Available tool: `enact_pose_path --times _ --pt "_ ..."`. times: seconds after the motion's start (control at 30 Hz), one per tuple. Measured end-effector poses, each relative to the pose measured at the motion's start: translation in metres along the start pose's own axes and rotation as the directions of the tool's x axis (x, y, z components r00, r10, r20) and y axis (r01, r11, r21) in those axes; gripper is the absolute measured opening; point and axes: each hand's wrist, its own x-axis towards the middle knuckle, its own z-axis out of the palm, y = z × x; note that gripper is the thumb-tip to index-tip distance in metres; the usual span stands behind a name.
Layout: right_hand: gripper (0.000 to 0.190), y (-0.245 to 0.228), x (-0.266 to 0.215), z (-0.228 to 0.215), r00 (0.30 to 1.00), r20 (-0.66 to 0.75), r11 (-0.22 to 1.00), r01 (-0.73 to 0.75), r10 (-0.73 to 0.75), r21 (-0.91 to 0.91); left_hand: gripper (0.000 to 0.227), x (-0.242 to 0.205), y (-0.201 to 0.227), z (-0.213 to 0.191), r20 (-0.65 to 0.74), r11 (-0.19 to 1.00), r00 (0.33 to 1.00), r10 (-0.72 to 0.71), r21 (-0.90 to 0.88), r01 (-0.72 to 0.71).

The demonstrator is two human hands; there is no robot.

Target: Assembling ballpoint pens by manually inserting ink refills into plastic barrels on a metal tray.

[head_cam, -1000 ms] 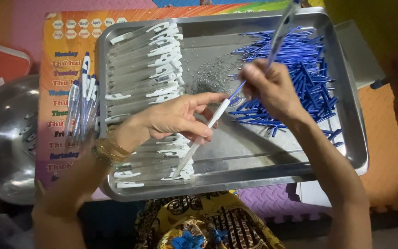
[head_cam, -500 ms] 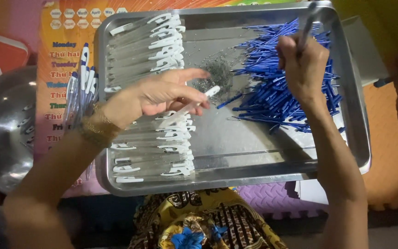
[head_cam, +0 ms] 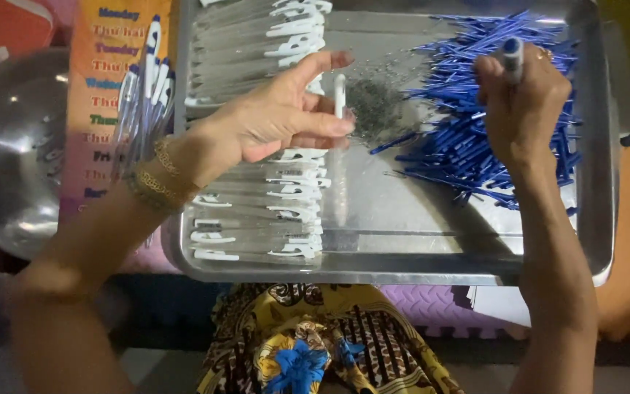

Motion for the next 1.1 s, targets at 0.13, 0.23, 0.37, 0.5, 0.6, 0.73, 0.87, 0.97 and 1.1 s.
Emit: enact_pose_path --times 0.13,0.23,0.37,0.5,0.6,0.73,0.87,0.97,1.1 --pt "0.058 -0.007 0.002 -0.009 0.999 0.032 0.999 -0.005 0.004 0.053 0.076 -0.033 -0.007 -0.002 -0.098 0.995 0.99 0.097 0.019 -0.096" --pt "0.057 -0.011 0.003 -0.016 0.997 0.079 0.999 0.002 -0.006 0.052 0.061 -0.089 -0.017 0.0 -0.121 0.883 0.928 0.352 0.371 -0.286" --pt "0.062 -0.001 -0.004 -0.011 0.995 0.086 0.999 0.039 -0.043 0.037 0.038 -0.131 -0.085 -0.023 -0.187 0.747 0.792 0.582 0.509 -0.429" --pt "0.074 -0.006 -0.002 -0.01 0.995 0.099 1.0 -0.001 0.004 -0.03 0.04 -0.152 -0.134 -0.036 -0.327 0.67 0.612 0.72 0.558 -0.49" --pt "0.069 -0.008 -0.003 -0.012 0.99 0.133 0.999 -0.039 0.042 -0.023 0.052 -0.151 -0.169 -0.055 -0.224 0.45 0.475 0.851 0.777 -0.44" --pt "0.062 -0.015 0.0 -0.014 0.993 0.114 0.995 -0.019 0.008 0.093 0.04 -0.15 -0.179 -0.056 -0.153 0.375 0.481 0.863 0.832 -0.408" --pt "0.069 -0.014 -0.001 -0.013 0.991 0.128 0.998 -0.031 0.024 0.053 0.03 -0.141 -0.183 -0.057 -0.039 0.211 0.437 0.899 0.912 -0.352" --pt "0.066 -0.009 -0.003 -0.012 0.992 0.127 0.997 -0.019 0.01 0.068 0.027 -0.143 -0.182 -0.055 -0.013 0.172 0.421 0.907 0.924 -0.341" --pt "0.049 -0.018 0.001 -0.02 0.991 0.121 0.971 -0.085 0.059 0.225 0.025 -0.143 -0.188 -0.062 0.058 0.09 0.437 0.898 0.947 -0.309"
